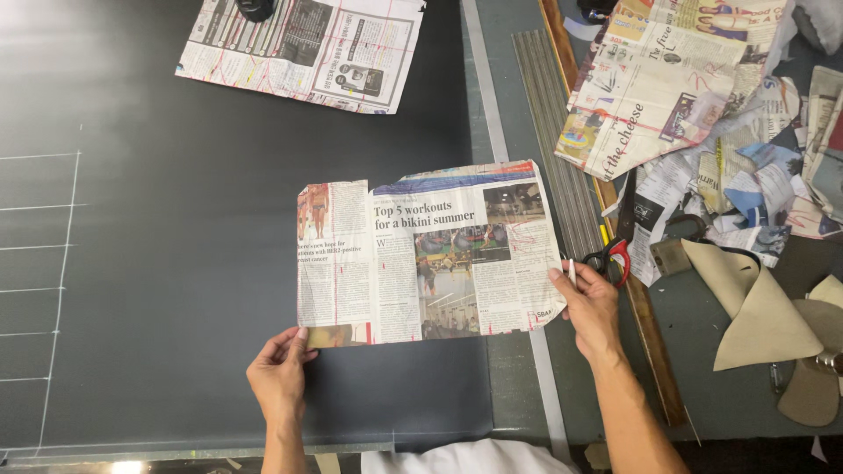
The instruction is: The person uses a long metal ruler and a white marking tool to draw straight lines on a large black sheet laid on a table. They reposition the ruler multiple times to create a grid pattern and also measure a newspaper placed on the sheet.
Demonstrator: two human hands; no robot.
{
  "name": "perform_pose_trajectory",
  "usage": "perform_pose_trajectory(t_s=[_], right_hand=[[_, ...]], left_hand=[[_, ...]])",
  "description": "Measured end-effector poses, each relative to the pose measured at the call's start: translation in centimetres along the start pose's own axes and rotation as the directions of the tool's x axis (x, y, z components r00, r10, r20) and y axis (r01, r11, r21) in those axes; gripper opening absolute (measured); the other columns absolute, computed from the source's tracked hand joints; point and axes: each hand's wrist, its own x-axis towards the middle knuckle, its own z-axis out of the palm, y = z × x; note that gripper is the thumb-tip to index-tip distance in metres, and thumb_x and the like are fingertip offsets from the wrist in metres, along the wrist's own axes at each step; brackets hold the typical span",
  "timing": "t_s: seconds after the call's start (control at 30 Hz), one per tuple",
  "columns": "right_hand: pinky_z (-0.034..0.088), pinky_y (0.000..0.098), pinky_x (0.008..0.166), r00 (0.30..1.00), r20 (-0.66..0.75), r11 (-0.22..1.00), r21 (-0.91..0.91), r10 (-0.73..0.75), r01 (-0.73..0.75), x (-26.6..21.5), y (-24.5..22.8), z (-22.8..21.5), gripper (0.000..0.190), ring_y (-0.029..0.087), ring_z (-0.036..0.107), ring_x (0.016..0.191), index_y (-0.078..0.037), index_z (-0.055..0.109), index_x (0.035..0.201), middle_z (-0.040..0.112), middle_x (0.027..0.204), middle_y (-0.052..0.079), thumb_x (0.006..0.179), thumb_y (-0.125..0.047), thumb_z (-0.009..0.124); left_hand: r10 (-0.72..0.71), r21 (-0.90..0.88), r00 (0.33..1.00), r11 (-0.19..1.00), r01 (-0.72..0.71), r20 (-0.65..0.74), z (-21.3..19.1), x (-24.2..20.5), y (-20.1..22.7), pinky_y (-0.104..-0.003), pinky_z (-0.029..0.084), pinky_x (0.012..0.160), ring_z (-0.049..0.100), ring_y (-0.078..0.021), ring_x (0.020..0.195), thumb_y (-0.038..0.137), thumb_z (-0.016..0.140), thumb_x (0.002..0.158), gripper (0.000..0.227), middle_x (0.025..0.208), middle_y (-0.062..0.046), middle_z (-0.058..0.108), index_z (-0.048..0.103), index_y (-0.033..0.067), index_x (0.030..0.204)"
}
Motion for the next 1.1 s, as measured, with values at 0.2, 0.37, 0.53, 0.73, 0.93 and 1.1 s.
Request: perform_pose_trajectory(t_s=[0.2,0.37,0.53,0.73,0.93,1.1], right_hand=[[0.037,0.0202,0.048,1.000,-0.001,1.000,-0.001,0.006,-0.006,0.2,0.1,0.0,0.028,0.002,0.058,0.062,-0.003,0.070,0.116,0.075,0.088,0.002,0.092,-0.016,0.075],[0.037,0.0199,0.047,1.000,0.001,1.000,-0.003,0.001,-0.001,0.2,0.1,0.2,0.028,0.002,0.058,0.061,-0.003,0.070,0.116,0.075,0.088,0.002,0.092,-0.016,0.075],[0.037,0.0196,0.046,1.000,0.002,1.000,0.003,0.001,-0.001,0.0,0.1,0.2,0.028,0.001,0.057,0.061,-0.003,0.070,0.116,0.075,0.088,0.001,0.091,-0.015,0.075],[0.036,0.0197,0.047,1.000,0.000,1.000,0.007,0.000,0.000,0.1,0.1,0.1,0.027,0.001,0.057,0.061,-0.003,0.070,0.116,0.074,0.087,0.001,0.092,-0.015,0.075],[0.037,0.0197,0.047,1.000,0.007,1.000,0.002,0.002,-0.002,0.2,0.2,0.1,0.027,0.001,0.057,0.061,-0.003,0.070,0.116,0.075,0.087,0.001,0.092,-0.015,0.074],[0.037,0.0196,0.047,1.000,-0.002,1.000,0.002,-0.001,0.001,0.2,0.3,0.1,0.028,0.001,0.058,0.061,-0.003,0.070,0.116,0.075,0.088,0.001,0.092,-0.016,0.074]], left_hand=[[-0.042,-0.048,0.999,0.998,0.043,0.012,-0.3,-0.1,0.1,-0.026,0.061,0.076,0.072,-0.0143,0.079,0.010,0.071,0.094,0.027,0.094,-0.013,0.075,0.070,-0.0076,0.115],[-0.085,-0.081,0.995,0.993,0.089,0.056,-1.0,0.3,0.0,-0.027,0.056,0.076,0.069,-0.0140,0.080,0.007,0.069,0.097,0.028,0.098,-0.012,0.076,0.069,-0.0075,0.121],[-0.085,-0.102,0.990,0.990,0.097,0.113,-1.5,0.6,0.2,-0.030,0.060,0.081,0.071,-0.0159,0.084,0.001,0.066,0.094,0.035,0.098,-0.014,0.075,0.063,-0.0088,0.127],[-0.106,-0.087,0.974,0.988,0.126,0.202,-1.4,0.3,1.0,-0.034,0.060,0.091,0.073,-0.0198,0.097,-0.006,0.061,0.089,0.047,0.109,-0.016,0.076,0.055,-0.0090,0.135],[-0.098,-0.137,0.970,0.982,0.131,0.220,-1.5,0.3,1.0,-0.034,0.059,0.096,0.071,-0.0183,0.101,-0.007,0.065,0.088,0.050,0.114,-0.013,0.071,0.054,-0.0092,0.136],[-0.108,-0.172,0.974,0.975,0.143,0.199,-1.8,0.6,0.3,-0.035,0.061,0.091,0.071,-0.0187,0.094,-0.004,0.068,0.089,0.048,0.105,-0.013,0.072,0.056,-0.0086,0.135]])
